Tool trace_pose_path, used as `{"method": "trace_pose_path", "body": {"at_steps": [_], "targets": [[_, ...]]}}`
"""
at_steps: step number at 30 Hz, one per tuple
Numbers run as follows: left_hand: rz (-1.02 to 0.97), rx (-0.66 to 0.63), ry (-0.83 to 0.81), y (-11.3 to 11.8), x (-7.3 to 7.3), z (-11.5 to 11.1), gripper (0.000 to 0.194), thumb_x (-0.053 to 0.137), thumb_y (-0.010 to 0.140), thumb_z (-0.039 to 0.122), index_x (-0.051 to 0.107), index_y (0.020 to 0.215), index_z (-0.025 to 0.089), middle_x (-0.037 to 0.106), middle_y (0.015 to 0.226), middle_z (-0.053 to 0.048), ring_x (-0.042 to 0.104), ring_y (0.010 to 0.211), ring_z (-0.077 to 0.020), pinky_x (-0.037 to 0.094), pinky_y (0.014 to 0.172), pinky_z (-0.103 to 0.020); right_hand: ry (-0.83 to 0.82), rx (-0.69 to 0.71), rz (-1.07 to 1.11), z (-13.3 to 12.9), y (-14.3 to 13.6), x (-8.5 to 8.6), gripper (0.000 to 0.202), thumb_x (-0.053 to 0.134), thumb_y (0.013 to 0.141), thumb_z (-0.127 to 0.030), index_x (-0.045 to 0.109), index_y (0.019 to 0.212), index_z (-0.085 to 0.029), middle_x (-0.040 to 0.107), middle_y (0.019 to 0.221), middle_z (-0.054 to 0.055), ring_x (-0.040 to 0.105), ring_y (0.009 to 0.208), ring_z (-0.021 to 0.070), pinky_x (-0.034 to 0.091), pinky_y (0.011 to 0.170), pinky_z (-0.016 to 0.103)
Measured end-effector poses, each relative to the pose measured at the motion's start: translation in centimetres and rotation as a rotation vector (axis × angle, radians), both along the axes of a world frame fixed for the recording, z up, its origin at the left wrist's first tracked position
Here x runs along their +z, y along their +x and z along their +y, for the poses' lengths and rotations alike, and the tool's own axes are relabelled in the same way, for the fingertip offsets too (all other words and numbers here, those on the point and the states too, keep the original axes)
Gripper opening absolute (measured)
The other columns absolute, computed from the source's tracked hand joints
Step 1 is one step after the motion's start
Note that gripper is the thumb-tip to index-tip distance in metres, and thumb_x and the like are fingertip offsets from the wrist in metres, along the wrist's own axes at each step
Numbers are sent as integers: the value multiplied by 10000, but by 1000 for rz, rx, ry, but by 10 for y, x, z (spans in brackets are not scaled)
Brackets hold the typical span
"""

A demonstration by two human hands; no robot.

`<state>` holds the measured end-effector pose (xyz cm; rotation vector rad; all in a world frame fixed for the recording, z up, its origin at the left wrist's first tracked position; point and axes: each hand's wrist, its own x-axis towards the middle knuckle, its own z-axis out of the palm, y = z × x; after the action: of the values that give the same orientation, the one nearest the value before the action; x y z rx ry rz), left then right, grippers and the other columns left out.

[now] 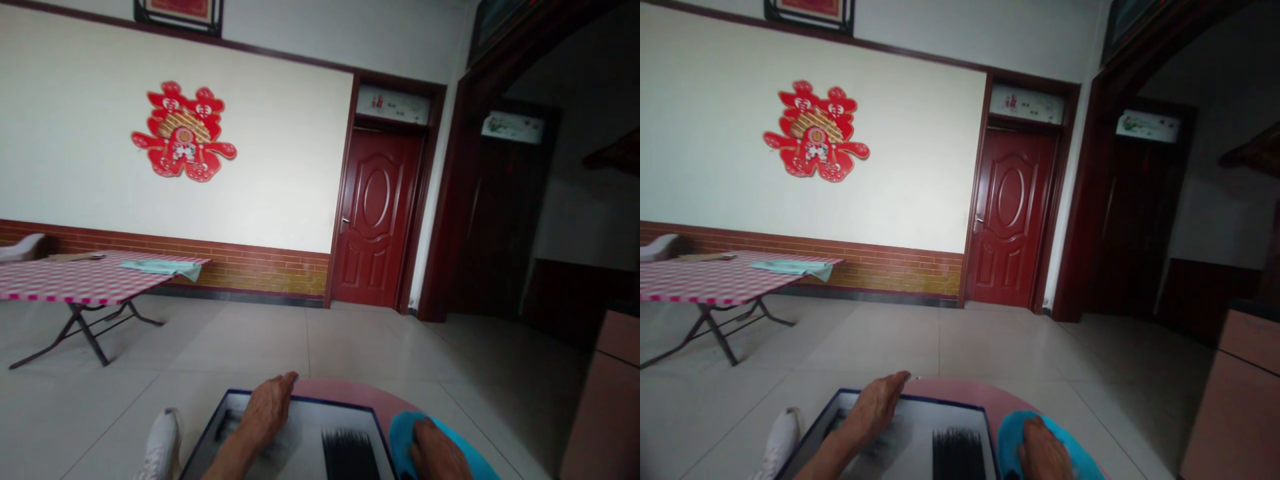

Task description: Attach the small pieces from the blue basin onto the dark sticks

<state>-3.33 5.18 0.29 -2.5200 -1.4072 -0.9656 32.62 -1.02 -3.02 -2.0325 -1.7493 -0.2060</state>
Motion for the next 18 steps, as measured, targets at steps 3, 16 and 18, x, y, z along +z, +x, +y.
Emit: {"method": "trace_pose_path", "body": {"at_steps": [3, 16, 18], "targets": [[-12, -10, 14, 0, -2, 0, 349, 304, 898, 201, 543, 1151, 179, 685, 920, -96, 633, 911, -197, 482, 817, -297, -30, 11, -42, 0, -7, 29, 172, 441, 713, -160, 612, 725, -166, 681, 802, 147, 635, 759, 257, 446, 723, 344], [-176, -96, -16, 2, 14, -9, 362, 306, 919, 282, 521, 1204, 220, 703, 894, -46, 658, 784, -171, 494, 689, -234, -35, 471, 1630, 51, -197, 83, 338, 641, 615, -329, 569, 895, -154, 625, 637, -8, 600, 584, 121, 476, 569, 235], [-178, -113, -13, 2, 13, -8, 356, 308, 916, 267, 527, 1194, 221, 701, 896, -43, 659, 784, -168, 494, 685, -229, -76, 521, 1775, 52, -207, 68, 378, 722, 565, -336, 595, 870, -153, 651, 690, 11, 608, 612, 119, 477, 595, 232]]}}
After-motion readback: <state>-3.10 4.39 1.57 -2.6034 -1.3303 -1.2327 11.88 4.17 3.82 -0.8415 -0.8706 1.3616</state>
